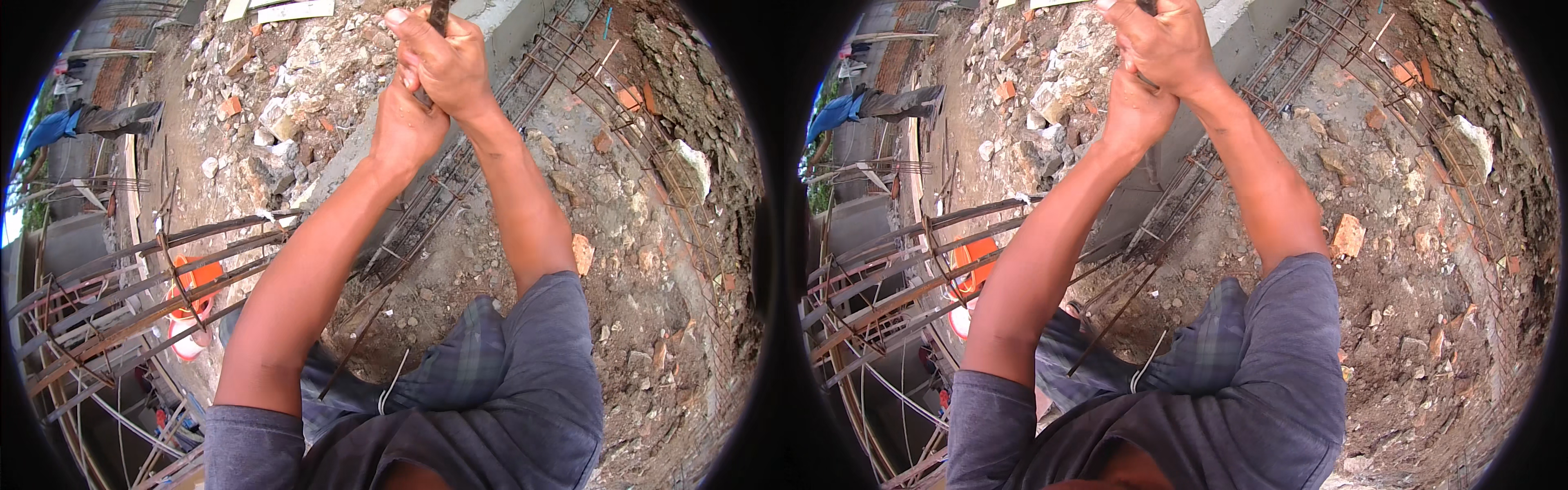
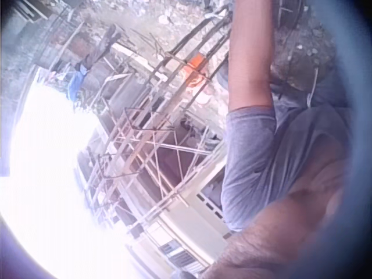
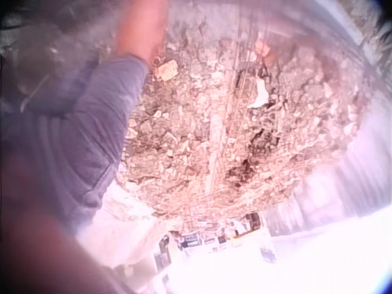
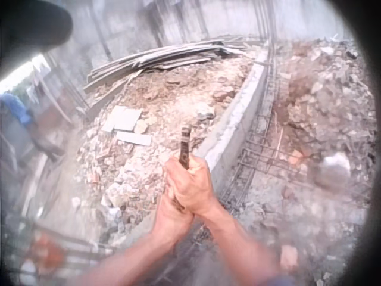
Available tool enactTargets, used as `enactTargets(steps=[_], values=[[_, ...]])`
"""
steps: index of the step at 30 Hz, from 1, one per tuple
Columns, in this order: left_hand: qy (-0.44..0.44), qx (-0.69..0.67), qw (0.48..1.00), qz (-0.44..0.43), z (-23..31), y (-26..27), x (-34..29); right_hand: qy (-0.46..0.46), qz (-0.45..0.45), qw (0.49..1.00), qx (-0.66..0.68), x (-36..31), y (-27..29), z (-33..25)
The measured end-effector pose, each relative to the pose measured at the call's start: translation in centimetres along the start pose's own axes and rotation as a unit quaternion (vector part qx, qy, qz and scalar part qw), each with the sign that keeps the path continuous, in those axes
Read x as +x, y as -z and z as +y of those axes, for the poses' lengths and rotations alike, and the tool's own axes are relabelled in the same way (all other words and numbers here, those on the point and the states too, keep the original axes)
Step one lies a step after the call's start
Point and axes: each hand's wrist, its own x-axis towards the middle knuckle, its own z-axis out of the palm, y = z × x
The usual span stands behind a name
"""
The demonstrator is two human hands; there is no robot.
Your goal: The person assembles a rebar cage by hand, bending and tying steel bars together at a construction site. They use pliers to secure wire ties around intersecting bars, forming a grid-like structure.
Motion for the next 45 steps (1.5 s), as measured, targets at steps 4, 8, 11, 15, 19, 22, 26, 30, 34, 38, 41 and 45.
enactTargets(steps=[4, 8, 11, 15, 19, 22, 26, 30, 34, 38, 41, 45], values=[[0.110, 0.117, 0.985, -0.065, 0.7, -3.7, 3.2, -0.032, 0.092, 0.994, 0.039, 0.7, 4.1, -2.3], [0.052, 0.031, 0.998, -0.015, -1.1, -1.7, 3.3, -0.074, 0.023, 0.996, -0.032, 1.6, 1.5, -2.7], [0.050, -0.023, 0.998, -0.004, -2.3, 1.5, 2.0, 0.105, 0.100, 0.931, -0.335, 1.0, -4.6, -5.9], [-0.090, 0.016, 0.991, 0.100, -2.6, 2.6, 0.5, 0.609, 0.181, 0.554, -0.538, 4.8, -13.2, -9.8], [0.097, 0.000, 0.994, 0.041, 1.6, 4.0, -1.5, 0.471, -0.240, 0.466, -0.710, 2.6, -11.3, -11.0], [0.049, -0.040, 0.997, 0.047, -0.4, 5.6, -3.2, 0.313, -0.284, 0.406, -0.810, 1.6, -13.1, -9.5], [0.205, -0.272, 0.937, -0.077, -2.4, 6.3, -5.0, 0.290, -0.269, 0.394, -0.830, 2.4, -12.1, -9.0], [0.257, -0.297, 0.914, -0.101, -6.1, 5.4, -6.9, 0.248, -0.254, 0.380, -0.854, 2.6, -12.2, -9.2], [0.277, -0.263, 0.918, -0.107, -6.6, 4.9, -6.7, 0.203, -0.233, 0.364, -0.879, 3.3, -12.4, -8.7], [0.283, -0.263, 0.918, -0.088, -5.9, 4.1, -6.3, 0.169, -0.200, 0.369, -0.892, 3.3, -12.8, -9.4], [0.257, -0.210, 0.936, -0.119, -5.3, 3.4, -6.2, 0.133, -0.194, 0.355, -0.905, 2.9, -12.3, -10.7], [0.255, -0.187, 0.946, -0.072, -7.4, 2.9, -5.1, 0.119, -0.209, 0.337, -0.910, 3.6, -14.2, -9.9]])
